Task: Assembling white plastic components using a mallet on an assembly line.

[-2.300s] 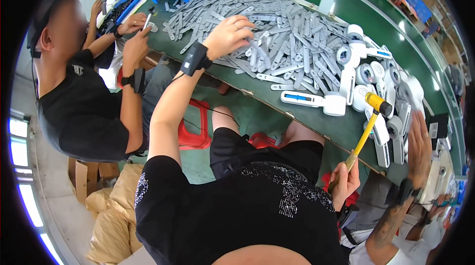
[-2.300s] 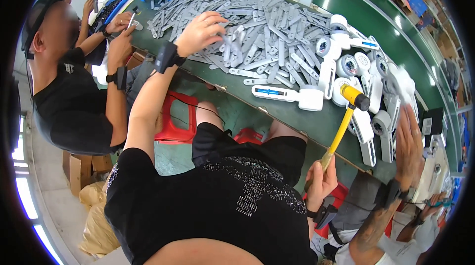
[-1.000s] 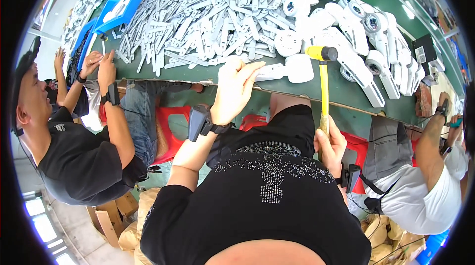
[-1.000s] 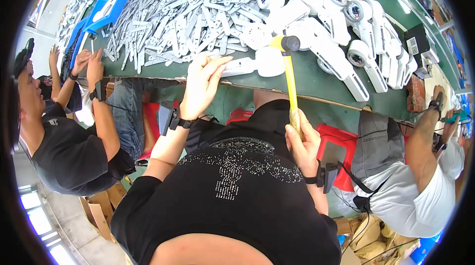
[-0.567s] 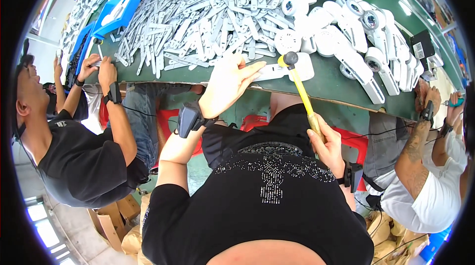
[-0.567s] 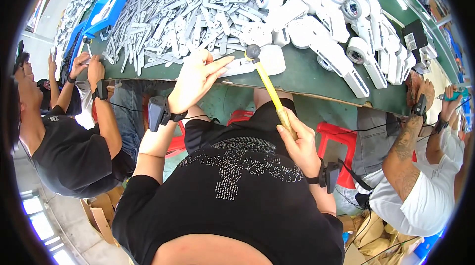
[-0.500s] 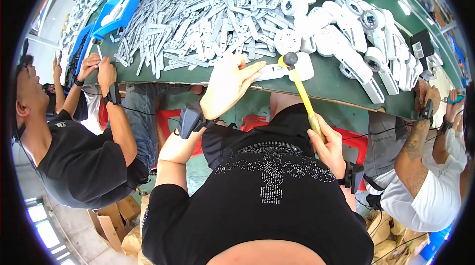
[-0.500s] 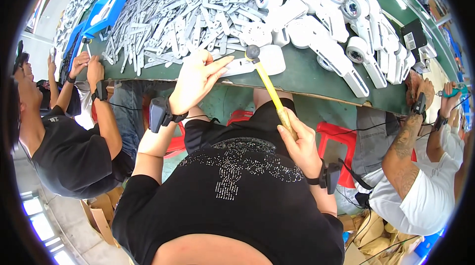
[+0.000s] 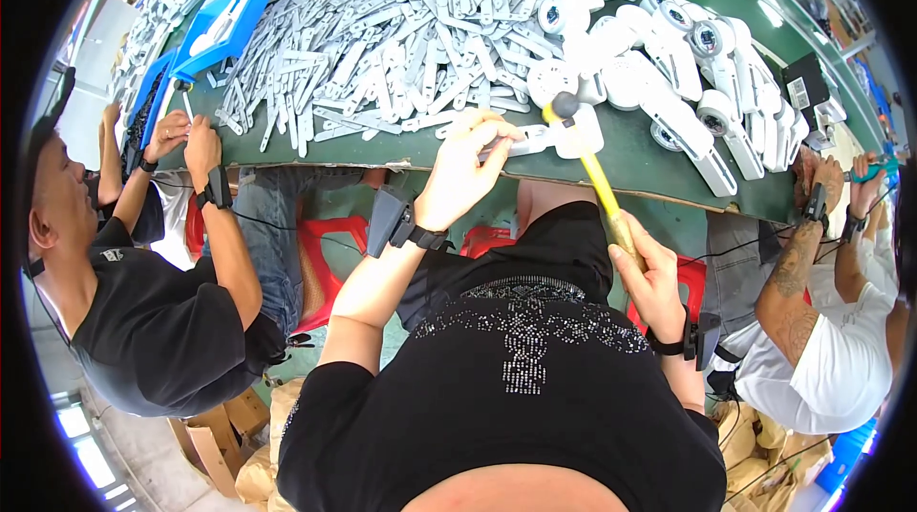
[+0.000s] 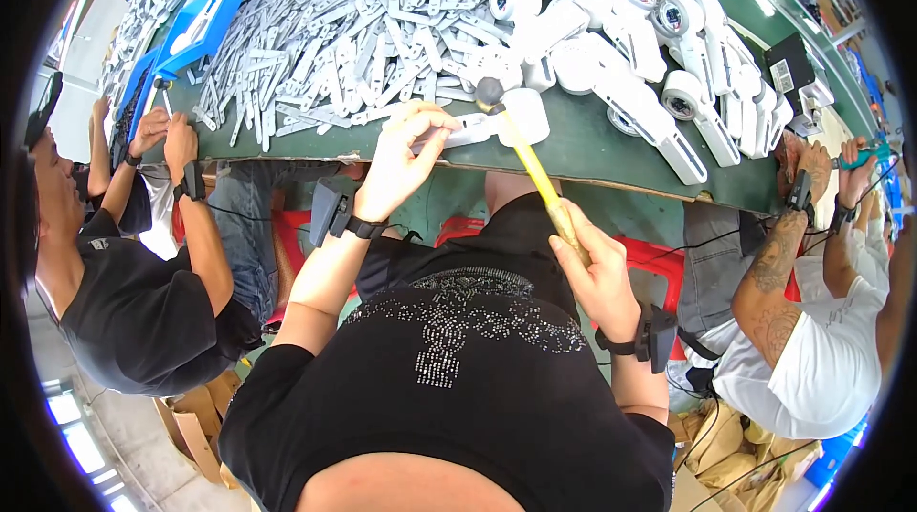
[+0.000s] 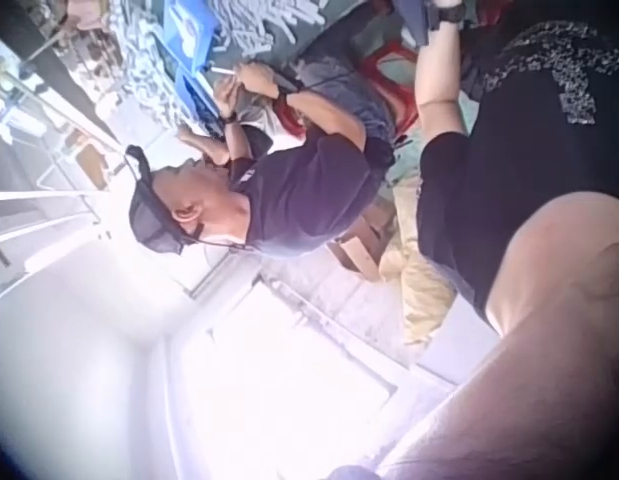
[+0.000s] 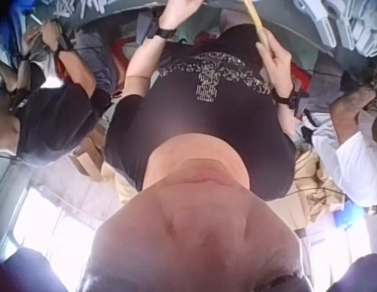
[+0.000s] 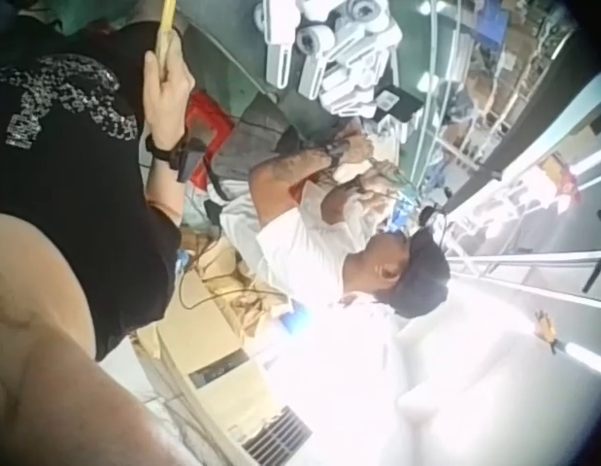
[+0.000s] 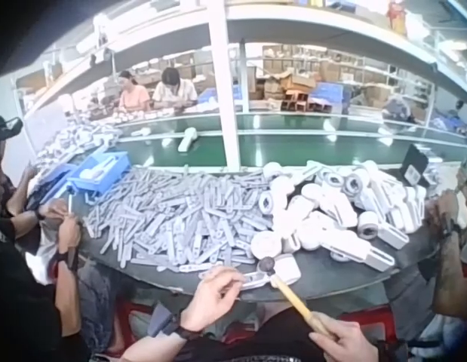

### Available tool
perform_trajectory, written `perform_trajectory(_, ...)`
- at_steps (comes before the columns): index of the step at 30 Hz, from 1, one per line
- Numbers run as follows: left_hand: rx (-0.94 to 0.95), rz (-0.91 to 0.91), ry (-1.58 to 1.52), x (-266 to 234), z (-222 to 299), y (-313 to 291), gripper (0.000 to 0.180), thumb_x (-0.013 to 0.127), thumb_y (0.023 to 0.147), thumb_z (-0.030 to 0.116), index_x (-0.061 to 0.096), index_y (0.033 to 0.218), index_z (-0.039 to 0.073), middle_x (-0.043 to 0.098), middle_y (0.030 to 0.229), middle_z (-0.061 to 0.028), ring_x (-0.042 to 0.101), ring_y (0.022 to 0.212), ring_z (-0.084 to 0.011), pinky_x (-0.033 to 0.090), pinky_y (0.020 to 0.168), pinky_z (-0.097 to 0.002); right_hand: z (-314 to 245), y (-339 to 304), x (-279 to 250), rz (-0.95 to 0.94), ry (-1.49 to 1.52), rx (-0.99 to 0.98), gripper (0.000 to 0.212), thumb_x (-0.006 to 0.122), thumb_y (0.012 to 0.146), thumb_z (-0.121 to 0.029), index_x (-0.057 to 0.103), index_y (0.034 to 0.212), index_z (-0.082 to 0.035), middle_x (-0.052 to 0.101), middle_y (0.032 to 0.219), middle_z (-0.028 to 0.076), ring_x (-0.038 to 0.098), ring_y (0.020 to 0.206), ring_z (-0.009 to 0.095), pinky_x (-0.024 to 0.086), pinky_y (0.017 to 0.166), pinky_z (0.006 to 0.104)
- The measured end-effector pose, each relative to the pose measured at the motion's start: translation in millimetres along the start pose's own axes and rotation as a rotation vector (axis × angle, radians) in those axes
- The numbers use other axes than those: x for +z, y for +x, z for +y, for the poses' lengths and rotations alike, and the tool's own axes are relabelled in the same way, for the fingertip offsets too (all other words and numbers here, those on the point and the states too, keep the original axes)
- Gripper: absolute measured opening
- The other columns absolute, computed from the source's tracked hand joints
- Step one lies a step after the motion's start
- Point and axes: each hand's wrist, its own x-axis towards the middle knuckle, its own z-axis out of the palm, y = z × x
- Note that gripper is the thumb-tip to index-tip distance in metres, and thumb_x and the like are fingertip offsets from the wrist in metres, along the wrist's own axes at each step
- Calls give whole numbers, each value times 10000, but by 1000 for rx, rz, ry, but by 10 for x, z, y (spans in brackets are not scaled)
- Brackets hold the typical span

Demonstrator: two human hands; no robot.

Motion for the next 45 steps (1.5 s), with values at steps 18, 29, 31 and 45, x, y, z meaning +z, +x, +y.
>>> perform_trajectory(18,33,70,65,-40,91,9,126,668,808,79,670,923,27,573,898,-119,567,838,-273,470,734,-373,-101,75,-2,-3,-115,-188,425,616,879,-35,518,1286,40,604,859,132,552,693,164,461,678,259)
perform_trajectory(29,93,42,176,-128,-114,-13,250,788,693,170,676,875,40,585,764,-91,561,767,-279,448,708,-368,-100,8,105,-88,-120,-145,433,617,879,-21,505,1291,54,647,1079,199,653,911,227,485,826,285)
perform_trajectory(31,110,79,163,-95,-153,-16,244,790,692,177,677,862,42,582,760,-89,558,764,-281,447,708,-369,-153,-11,111,-19,-91,-225,436,601,885,-18,490,1302,47,647,1004,190,644,837,219,486,772,281)
perform_trajectory(45,-135,155,-187,-36,-191,-193,866,769,723,-23,288,1437,79,698,948,-70,630,889,-124,477,866,-286,-243,140,306,-162,-61,-224,407,598,888,-31,503,1277,43,582,834,146,523,676,171,448,657,266)
